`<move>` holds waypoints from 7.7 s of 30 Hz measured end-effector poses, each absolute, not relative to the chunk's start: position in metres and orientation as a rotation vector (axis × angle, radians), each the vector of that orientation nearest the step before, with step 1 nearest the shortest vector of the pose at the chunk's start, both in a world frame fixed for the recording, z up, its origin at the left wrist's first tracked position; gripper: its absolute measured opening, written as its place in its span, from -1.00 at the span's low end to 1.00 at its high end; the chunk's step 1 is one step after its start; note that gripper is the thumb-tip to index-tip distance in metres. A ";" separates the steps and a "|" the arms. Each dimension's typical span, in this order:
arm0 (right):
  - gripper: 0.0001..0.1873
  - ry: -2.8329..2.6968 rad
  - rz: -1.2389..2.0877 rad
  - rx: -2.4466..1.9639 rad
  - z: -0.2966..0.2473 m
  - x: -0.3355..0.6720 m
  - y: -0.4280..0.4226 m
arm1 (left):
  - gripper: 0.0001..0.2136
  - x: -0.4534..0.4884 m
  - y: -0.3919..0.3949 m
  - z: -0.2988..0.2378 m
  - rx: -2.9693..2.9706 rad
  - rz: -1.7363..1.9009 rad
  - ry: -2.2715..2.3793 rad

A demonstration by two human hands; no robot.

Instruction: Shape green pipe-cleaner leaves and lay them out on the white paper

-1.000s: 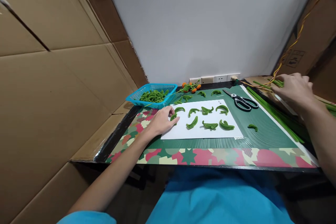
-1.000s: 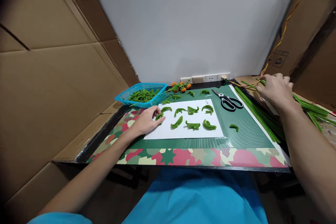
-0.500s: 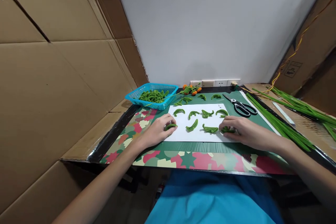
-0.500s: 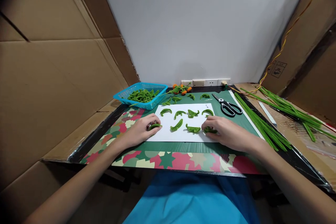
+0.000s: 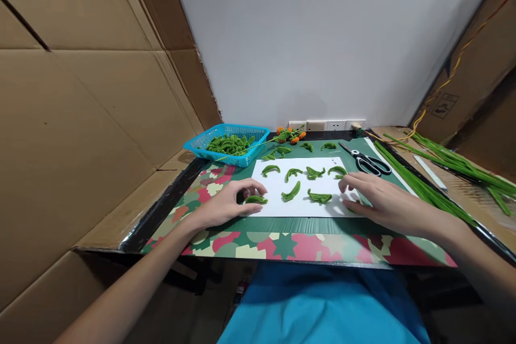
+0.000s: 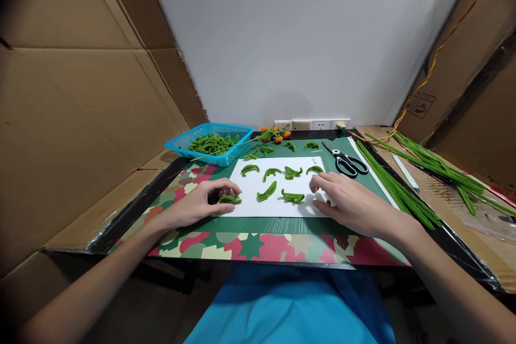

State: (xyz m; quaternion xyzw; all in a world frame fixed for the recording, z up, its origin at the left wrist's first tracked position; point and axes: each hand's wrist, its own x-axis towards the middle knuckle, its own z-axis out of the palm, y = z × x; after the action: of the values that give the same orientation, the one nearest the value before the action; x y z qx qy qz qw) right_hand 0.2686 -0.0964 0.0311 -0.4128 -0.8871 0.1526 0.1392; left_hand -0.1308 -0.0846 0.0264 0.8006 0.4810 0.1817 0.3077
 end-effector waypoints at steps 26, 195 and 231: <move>-0.73 -2.672 0.615 -0.952 0.020 0.220 -0.103 | -0.83 -0.072 -0.107 0.037 2.621 0.312 1.007; -0.76 -2.678 -0.058 -0.850 0.060 0.188 -0.073 | -0.78 -0.114 -0.085 0.050 2.467 0.262 0.982; -0.76 -2.499 0.158 -0.807 0.042 0.211 -0.029 | -0.79 -0.114 -0.078 0.059 2.512 0.126 1.136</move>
State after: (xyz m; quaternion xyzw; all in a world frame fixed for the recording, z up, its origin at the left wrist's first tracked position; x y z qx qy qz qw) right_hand 0.2114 -0.0288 0.0421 -0.2968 -0.9190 0.0580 0.2529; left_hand -0.1144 -0.0781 0.0591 0.8937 0.4041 0.0447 0.1898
